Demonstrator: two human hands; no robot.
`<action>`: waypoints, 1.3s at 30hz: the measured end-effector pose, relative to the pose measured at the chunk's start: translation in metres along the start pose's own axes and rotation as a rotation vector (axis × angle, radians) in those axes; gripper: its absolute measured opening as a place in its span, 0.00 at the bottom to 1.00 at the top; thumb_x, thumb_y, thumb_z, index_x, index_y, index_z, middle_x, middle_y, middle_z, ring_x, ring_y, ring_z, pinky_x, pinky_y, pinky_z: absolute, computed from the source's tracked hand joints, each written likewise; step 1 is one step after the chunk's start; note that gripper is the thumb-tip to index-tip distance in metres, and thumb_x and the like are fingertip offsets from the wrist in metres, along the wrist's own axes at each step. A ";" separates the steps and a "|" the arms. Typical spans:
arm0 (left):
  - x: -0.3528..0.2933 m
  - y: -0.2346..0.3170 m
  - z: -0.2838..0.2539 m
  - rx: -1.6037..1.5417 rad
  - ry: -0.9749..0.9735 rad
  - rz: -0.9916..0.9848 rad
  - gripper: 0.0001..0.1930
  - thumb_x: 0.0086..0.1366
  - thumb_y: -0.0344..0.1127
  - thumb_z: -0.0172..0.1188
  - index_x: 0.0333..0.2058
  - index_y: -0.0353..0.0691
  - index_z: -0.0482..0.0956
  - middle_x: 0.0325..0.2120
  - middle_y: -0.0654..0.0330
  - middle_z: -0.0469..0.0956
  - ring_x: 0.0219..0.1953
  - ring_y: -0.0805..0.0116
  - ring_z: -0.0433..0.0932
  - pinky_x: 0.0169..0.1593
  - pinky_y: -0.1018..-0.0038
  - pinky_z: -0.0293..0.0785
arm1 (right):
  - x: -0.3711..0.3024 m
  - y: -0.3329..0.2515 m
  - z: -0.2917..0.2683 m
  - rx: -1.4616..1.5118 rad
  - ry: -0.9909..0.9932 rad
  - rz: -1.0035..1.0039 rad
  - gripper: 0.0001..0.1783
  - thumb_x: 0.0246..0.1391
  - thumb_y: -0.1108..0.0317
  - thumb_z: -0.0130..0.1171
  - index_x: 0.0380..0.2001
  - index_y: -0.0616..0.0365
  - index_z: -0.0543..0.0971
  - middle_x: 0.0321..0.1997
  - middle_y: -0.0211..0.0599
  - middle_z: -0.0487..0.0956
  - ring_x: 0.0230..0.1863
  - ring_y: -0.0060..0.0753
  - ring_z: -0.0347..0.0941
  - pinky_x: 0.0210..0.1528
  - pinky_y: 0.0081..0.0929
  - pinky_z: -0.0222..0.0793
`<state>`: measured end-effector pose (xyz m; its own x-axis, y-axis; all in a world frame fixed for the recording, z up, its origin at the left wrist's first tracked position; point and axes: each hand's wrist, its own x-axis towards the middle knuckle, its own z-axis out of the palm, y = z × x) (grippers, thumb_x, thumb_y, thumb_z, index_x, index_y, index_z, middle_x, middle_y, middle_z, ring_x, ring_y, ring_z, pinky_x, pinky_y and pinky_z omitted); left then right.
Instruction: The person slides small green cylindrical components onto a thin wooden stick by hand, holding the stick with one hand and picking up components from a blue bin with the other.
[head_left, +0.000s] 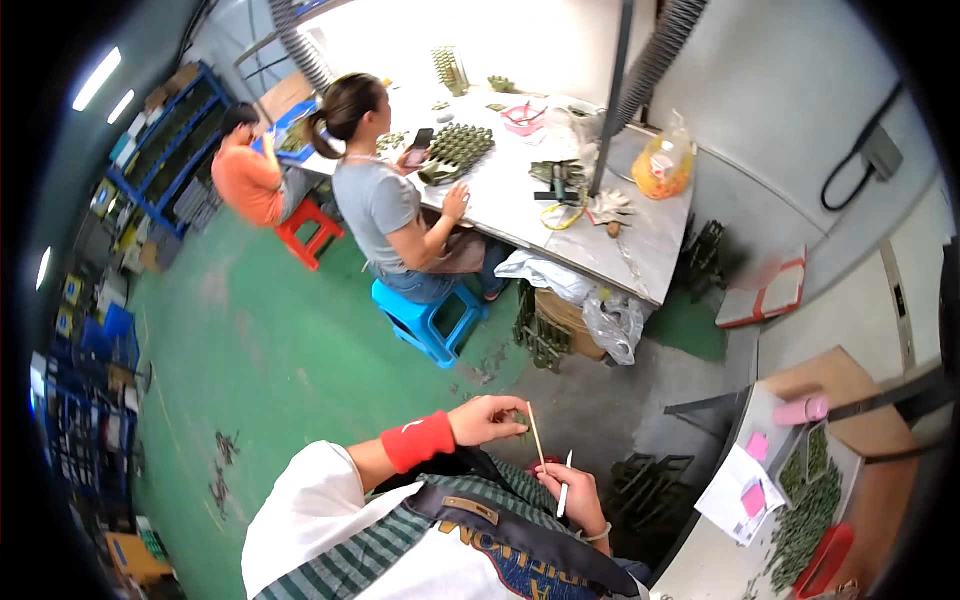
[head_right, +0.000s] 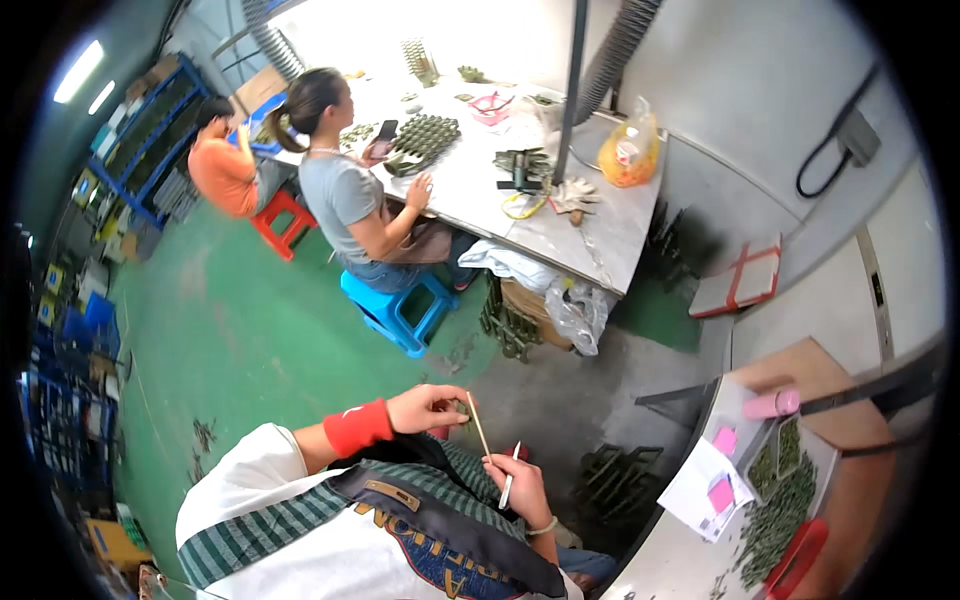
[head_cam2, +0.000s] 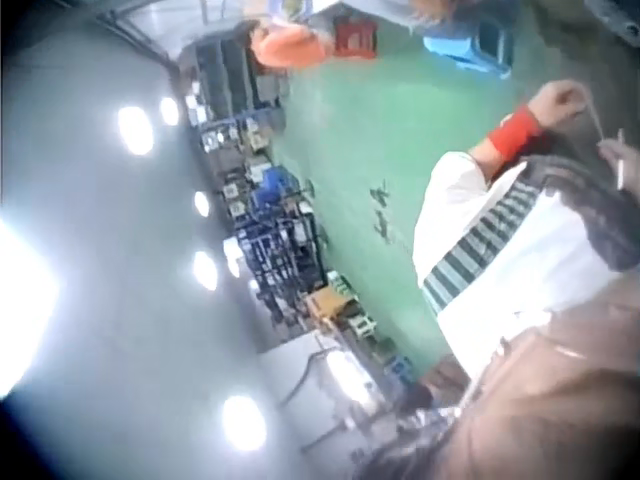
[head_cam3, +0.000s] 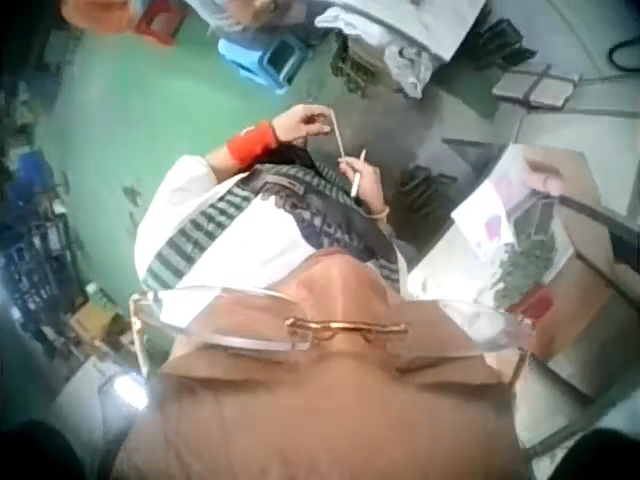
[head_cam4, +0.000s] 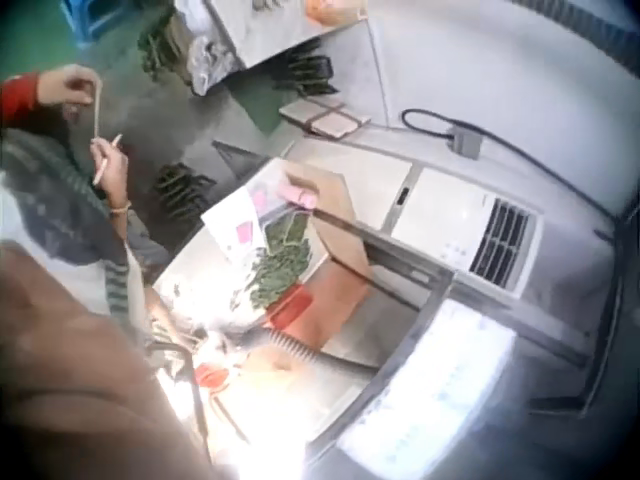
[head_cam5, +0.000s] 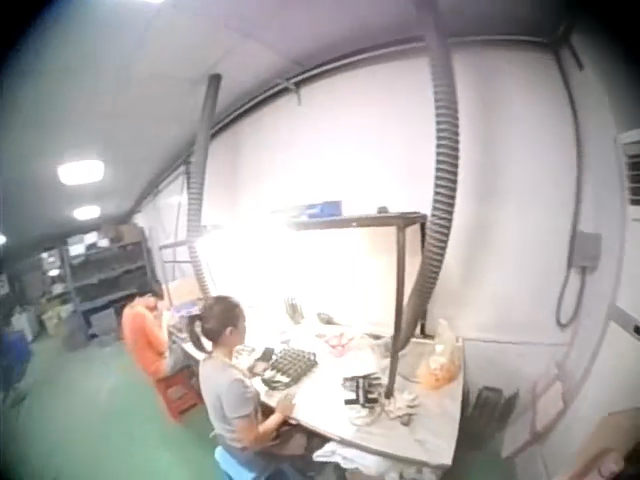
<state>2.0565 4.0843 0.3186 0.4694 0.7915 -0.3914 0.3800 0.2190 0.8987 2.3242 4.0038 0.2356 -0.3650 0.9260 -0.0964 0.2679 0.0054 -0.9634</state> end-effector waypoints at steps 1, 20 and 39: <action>-0.008 -0.007 -0.005 -0.016 0.018 0.005 0.11 0.76 0.36 0.60 0.52 0.40 0.81 0.31 0.64 0.81 0.34 0.82 0.77 0.35 0.78 0.74 | 0.005 -0.002 0.001 -0.014 -0.020 -0.003 0.10 0.58 0.70 0.70 0.42 0.62 0.87 0.36 0.47 0.87 0.34 0.41 0.85 0.39 0.32 0.79; -0.205 -0.147 -0.183 -0.087 0.405 -0.109 0.19 0.74 0.47 0.63 0.30 0.37 0.87 0.19 0.65 0.81 0.20 0.79 0.75 0.27 0.76 0.71 | 0.136 -0.076 0.214 -0.415 -0.397 -0.215 0.09 0.61 0.62 0.67 0.39 0.54 0.85 0.30 0.41 0.85 0.33 0.48 0.82 0.36 0.40 0.76; -0.232 -0.228 -0.277 -0.010 0.490 -0.004 0.10 0.73 0.36 0.62 0.48 0.39 0.84 0.32 0.57 0.85 0.31 0.69 0.84 0.38 0.71 0.80 | 0.160 -0.008 0.268 0.086 -0.077 0.302 0.15 0.71 0.66 0.56 0.47 0.68 0.84 0.41 0.39 0.87 0.42 0.27 0.83 0.46 0.29 0.78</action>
<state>1.6399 4.0089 0.2599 0.0362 0.9654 -0.2581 0.3723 0.2266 0.9000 2.0242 4.0510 0.1608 -0.3478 0.8498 -0.3961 0.2987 -0.3001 -0.9060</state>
